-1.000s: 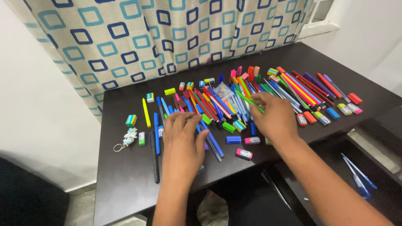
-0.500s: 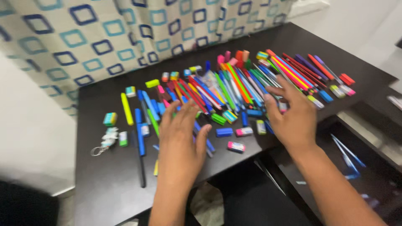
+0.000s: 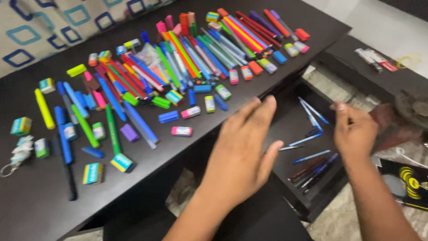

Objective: The person repeatedly picks up pens and erasers from a table and places them into an open drawer. The person handles the items one at a time, moving them from the table surface into the drawer compartment.

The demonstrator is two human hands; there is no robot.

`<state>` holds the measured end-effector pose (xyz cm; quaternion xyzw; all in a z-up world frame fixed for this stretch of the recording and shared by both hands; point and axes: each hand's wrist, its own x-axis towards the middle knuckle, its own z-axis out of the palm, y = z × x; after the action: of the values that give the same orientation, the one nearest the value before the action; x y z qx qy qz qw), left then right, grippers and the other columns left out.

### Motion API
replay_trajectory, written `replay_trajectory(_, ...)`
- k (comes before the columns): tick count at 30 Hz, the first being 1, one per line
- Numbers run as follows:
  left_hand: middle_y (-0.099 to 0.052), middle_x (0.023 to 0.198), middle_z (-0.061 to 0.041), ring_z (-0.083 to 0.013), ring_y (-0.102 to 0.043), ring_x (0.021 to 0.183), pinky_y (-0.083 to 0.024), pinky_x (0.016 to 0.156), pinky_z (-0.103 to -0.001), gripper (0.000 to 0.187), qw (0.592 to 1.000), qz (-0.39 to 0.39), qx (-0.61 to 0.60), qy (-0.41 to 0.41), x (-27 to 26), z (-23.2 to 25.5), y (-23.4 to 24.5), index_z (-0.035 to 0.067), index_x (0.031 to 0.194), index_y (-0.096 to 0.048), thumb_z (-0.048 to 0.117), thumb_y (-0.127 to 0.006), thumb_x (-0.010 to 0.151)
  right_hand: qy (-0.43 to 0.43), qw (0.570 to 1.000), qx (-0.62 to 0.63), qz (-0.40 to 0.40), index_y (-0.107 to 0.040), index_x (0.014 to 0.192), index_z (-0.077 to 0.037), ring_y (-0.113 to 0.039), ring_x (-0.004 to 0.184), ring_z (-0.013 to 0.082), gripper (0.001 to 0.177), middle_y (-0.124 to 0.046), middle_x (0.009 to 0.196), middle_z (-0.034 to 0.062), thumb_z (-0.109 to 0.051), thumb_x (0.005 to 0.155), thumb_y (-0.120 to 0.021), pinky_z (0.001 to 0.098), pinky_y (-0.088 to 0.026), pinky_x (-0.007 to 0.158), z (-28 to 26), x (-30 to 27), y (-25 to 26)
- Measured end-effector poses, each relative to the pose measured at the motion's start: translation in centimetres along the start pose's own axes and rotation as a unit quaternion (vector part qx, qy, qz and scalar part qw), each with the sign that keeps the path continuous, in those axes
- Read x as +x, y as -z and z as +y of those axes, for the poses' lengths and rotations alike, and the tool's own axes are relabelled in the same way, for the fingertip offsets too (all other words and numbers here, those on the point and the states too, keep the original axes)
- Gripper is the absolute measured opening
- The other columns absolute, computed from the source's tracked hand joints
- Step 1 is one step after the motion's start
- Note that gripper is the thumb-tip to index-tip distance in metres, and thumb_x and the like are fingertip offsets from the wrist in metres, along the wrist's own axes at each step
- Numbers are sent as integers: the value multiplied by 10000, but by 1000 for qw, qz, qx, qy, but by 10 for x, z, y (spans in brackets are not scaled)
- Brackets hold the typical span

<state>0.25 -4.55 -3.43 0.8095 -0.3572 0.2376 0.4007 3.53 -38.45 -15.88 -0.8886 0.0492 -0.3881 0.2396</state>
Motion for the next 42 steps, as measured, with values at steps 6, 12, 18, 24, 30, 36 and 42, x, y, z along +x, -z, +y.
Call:
replay_trajectory(6, -685, 1207, -233, -372, -608, 1200, -458, 1029, -470, 580, 989, -140, 49, 9, -28, -43, -118, -85, 1365, -540, 219, -700, 897, -6, 995, 5, -97, -761, 1039, -24, -717, 1063, 350, 209, -753, 1154, 167, -104, 976, -579, 416, -551, 988, 35, -26, -21)
replay_trajectory(12, -728, 942, -190, -363, -657, 1033, -483, 949, -491, 294, 947, -303, 67, 84, -40, -72, -182, -23, 1090, -683, 188, -683, 885, -23, 966, -72, -248, -756, 1100, -70, -687, 1047, 350, 297, -754, 1034, 144, -132, 816, -695, 435, -522, 972, 39, -52, -36)
replay_trajectory(18, -727, 1004, -196, -369, -688, 1027, -581, 856, -470, 146, 935, -302, 154, 101, -38, -107, -239, 27, 900, -779, 59, -689, 789, -55, 943, -126, -302, -748, 1060, -93, -670, 1060, 354, 292, -744, 1045, 134, -135, 771, -745, 446, -514, 965, 35, -55, -41)
replay_trajectory(24, -734, 1003, -198, -373, -711, 997, -585, 809, -487, 173, 899, -361, 162, 188, -34, -113, -257, 37, 915, -790, 74, -688, 781, -87, 929, -115, -341, -719, 1056, -77, -689, 1033, 339, 308, -754, 1011, 112, -102, 751, -753, 441, -532, 940, 39, -57, -45)
replay_trajectory(30, -755, 942, -184, -360, -741, 924, -594, 786, -470, 160, 901, -365, 139, 190, -38, -117, -260, 49, 889, -796, 68, -662, 804, -110, 918, -97, -370, -731, 1056, -88, -700, 1008, 319, 297, -755, 1001, 94, -109, 762, -773, 427, -542, 923, 36, -56, -46)
replay_trajectory(36, -722, 973, -211, -377, -723, 910, -575, 803, -476, 142, 930, -319, 106, 149, -36, -118, -250, 38, 876, -772, 79, -687, 769, -94, 931, -98, -337, -735, 1055, -86, -687, 1010, 322, 318, -744, 982, 94, -128, 748, -807, 431, -534, 915, 34, -53, -45)
replay_trajectory(42, -654, 1001, -205, -386, -667, 961, -540, 828, -485, 206, 968, -212, 18, 134, -28, -100, -220, -17, 927, -666, 102, -716, 767, -119, 954, -46, -270, -726, 1105, -71, -703, 912, 277, 290, -735, 986, 108, -123, 828, -794, 390, -553, 863, 25, -45, -40)
